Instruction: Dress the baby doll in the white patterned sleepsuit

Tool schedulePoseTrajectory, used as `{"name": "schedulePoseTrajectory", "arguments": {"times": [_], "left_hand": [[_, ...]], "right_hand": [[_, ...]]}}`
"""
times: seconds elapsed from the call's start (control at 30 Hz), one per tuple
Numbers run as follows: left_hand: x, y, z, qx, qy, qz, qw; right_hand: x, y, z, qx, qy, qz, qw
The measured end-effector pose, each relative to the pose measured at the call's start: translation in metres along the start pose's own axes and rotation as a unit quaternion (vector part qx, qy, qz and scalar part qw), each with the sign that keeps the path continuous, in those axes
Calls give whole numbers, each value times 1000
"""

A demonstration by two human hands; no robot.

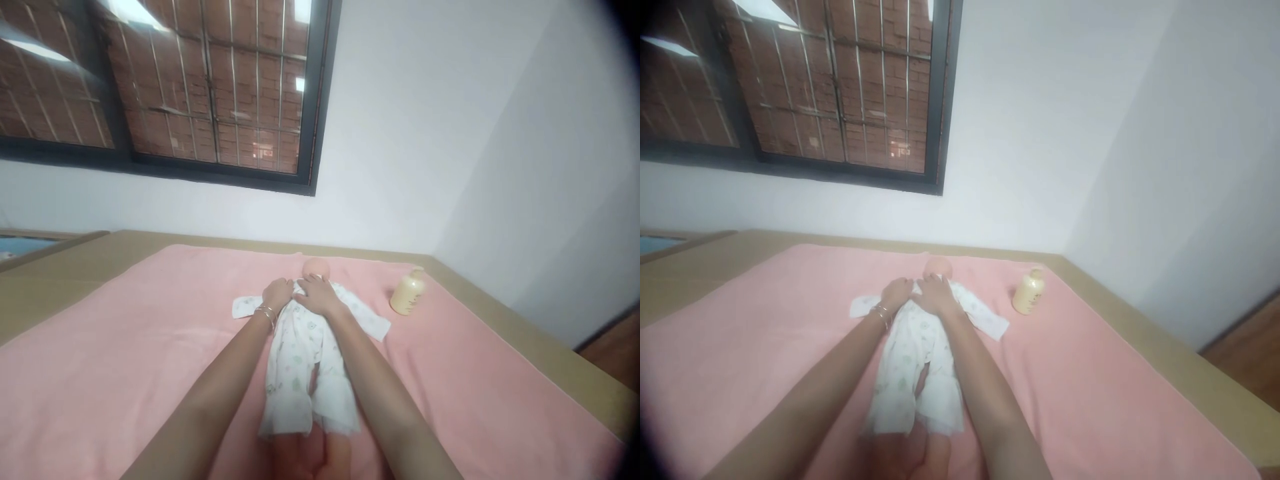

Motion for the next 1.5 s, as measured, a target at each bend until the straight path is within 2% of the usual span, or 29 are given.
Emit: {"name": "schedulePoseTrajectory", "arguments": {"times": [0.17, 0.33, 0.47, 0.6, 0.77, 0.8, 0.9, 0.97, 1.1, 1.23, 1.37, 1.5], "left_hand": [[-2, 3, -1, -4, 8, 4, 1000], [-6, 2, -3, 6, 22, -1, 1000], [-7, 2, -4, 0, 29, 3, 1000], [-5, 0, -2, 7, 31, -5, 999], [-3, -2, 0, -4, 33, -1, 999], [-3, -2, 0, -3, 34, -1, 999], [-3, -2, 0, 0, 34, -5, 999], [-3, -2, 0, -1, 28, -8, 1000], [-4, -1, -1, -1, 29, -6, 1000], [-4, -2, -1, 0, 29, -8, 1000], [-4, -1, -2, -1, 34, 1, 999], [-4, -1, -2, 3, 31, -1, 1000]], "right_hand": [[-4, 5, -20, -17, 95, 6, 995], [-1, 12, 0, -25, 32, 33, 999], [-1, 7, -9, -29, 92, 37, 995], [0, 5, 5, -37, 23, 44, 998], [-1, 6, -8, -43, 73, 40, 996], [-1, 8, -6, -40, 55, 40, 997], [-3, 13, 13, -20, -56, 43, 997], [-5, 15, 17, -4, -86, 49, 995], [-2, 14, 3, 0, -16, 47, 999], [0, 14, 8, -3, -20, 50, 999], [0, 15, -12, -15, 92, 49, 995], [0, 14, 1, -10, 48, 34, 998]]}}
Point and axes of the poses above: each hand's wrist, its own x-axis towards the middle knuckle, its own z-axis out of the palm, y = z × x, the point moved 10 cm from there along x, towards the middle knuckle
